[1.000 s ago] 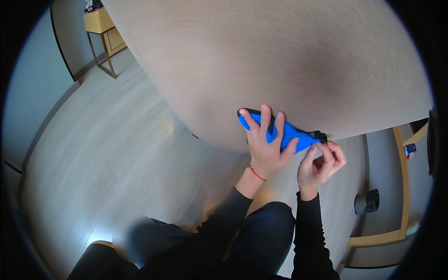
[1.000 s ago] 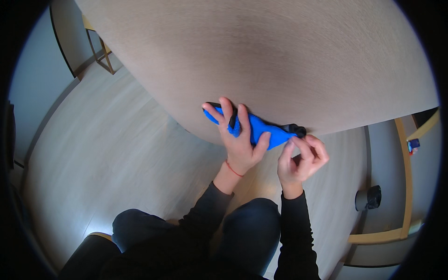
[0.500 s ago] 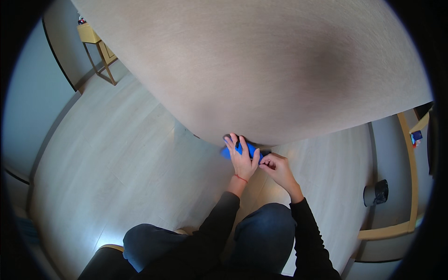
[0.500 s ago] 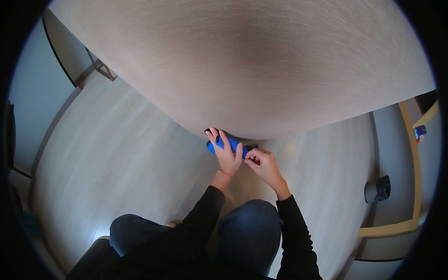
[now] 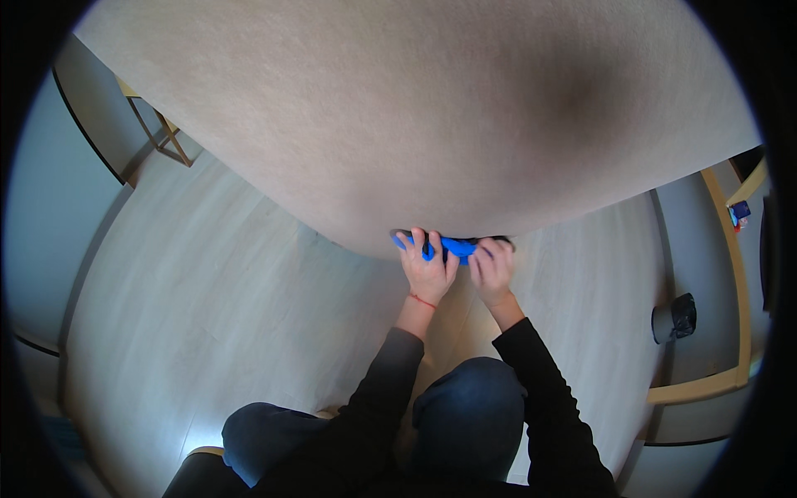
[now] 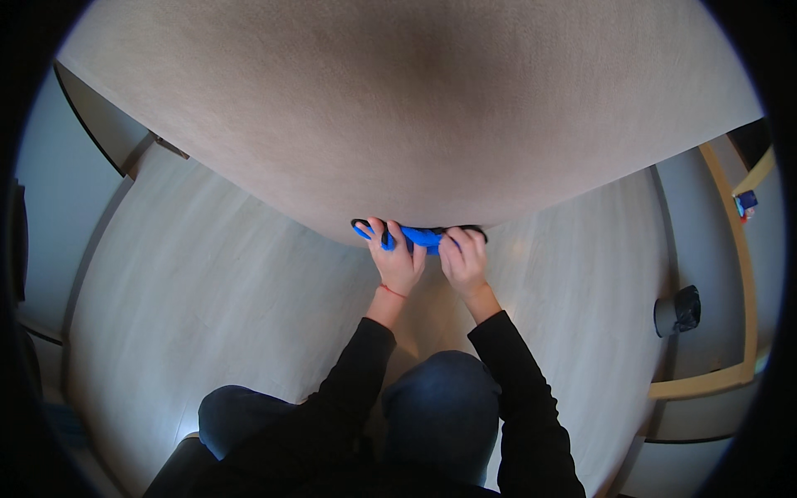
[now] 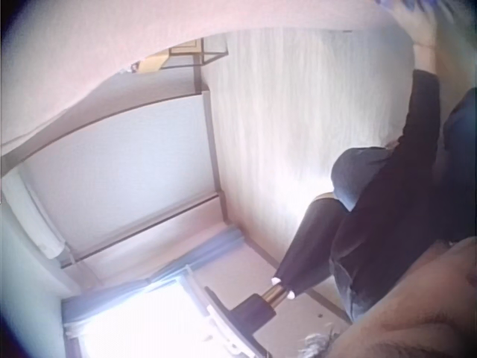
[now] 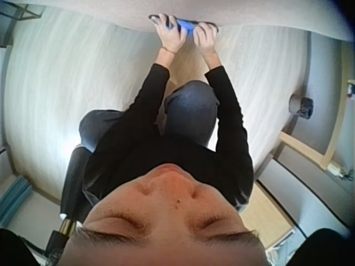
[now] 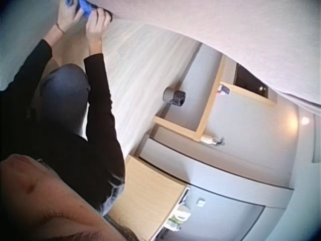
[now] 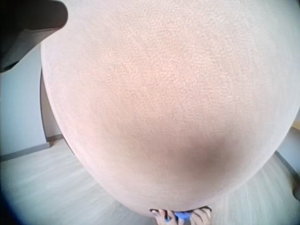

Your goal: The person kneels and wipes the back of a beige upholstered chair with a blue cloth. They then stand and wipe a wooden shelf and a white wall with the same cloth.

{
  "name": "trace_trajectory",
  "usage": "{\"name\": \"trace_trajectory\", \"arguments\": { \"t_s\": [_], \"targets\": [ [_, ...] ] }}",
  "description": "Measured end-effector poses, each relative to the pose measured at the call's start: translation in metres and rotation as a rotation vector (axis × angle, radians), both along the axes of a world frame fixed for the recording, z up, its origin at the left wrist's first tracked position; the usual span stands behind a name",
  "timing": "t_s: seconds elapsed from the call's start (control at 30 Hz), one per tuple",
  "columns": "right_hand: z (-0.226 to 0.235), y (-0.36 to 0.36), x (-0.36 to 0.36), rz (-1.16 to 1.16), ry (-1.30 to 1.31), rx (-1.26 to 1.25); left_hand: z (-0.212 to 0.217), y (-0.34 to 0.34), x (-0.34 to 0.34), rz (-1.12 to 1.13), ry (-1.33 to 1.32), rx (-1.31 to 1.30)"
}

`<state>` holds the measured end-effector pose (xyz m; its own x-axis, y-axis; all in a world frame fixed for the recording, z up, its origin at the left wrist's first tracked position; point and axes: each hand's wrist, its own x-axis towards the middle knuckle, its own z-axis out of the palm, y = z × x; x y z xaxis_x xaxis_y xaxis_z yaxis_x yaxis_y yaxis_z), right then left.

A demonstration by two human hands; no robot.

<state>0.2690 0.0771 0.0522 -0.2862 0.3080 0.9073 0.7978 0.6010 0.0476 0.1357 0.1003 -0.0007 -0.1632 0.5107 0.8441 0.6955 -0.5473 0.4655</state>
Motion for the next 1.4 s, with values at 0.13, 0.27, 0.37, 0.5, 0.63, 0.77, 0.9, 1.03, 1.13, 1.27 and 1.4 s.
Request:
{"name": "trace_trajectory", "arguments": {
  "t_s": [0.13, 0.27, 0.37, 0.5, 0.63, 0.77, 0.9, 1.03, 1.13, 1.27, 1.4],
  "targets": [
    [-0.044, 0.003, 0.002, 0.031, -0.029, -0.231, -0.047, -0.018, -0.001, -0.117, 0.017, -0.229],
    [-0.015, -0.005, -0.011, 0.011, 0.192, -0.083, -0.019, -0.019, 0.0, -0.065, -0.132, -0.109],
    [0.029, -0.017, -0.01, -0.015, 0.262, 0.097, 0.026, -0.01, 0.007, 0.012, -0.179, 0.085],
    [0.039, -0.011, -0.007, -0.088, 0.2, 0.148, 0.043, -0.005, 0.013, 0.097, -0.115, 0.195],
    [-0.017, 0.009, -0.002, -0.029, -0.011, 0.096, -0.006, -0.004, 0.011, 0.056, -0.02, -0.023],
    [-0.06, 0.008, 0.004, -0.035, -0.096, -0.228, -0.051, -0.015, 0.004, -0.017, 0.003, -0.236],
    [-0.045, 0.002, -0.018, 0.004, 0.09, -0.209, -0.036, -0.019, -0.004, -0.008, -0.175, -0.251],
    [-0.006, -0.006, -0.034, 0.022, 0.173, 0.018, 0.005, -0.002, -0.002, 0.087, -0.314, -0.038],
    [-0.003, 0.001, -0.035, 0.022, 0.08, 0.047, 0.009, 0.011, -0.001, 0.119, -0.34, 0.029],
    [-0.044, 0.016, -0.025, 0.045, -0.165, -0.011, -0.029, 0.01, -0.004, 0.002, -0.395, -0.09],
    [-0.078, 0.014, -0.02, 0.05, -0.235, -0.309, -0.063, -0.014, -0.009, -0.055, -0.349, -0.457]
  ]
}}
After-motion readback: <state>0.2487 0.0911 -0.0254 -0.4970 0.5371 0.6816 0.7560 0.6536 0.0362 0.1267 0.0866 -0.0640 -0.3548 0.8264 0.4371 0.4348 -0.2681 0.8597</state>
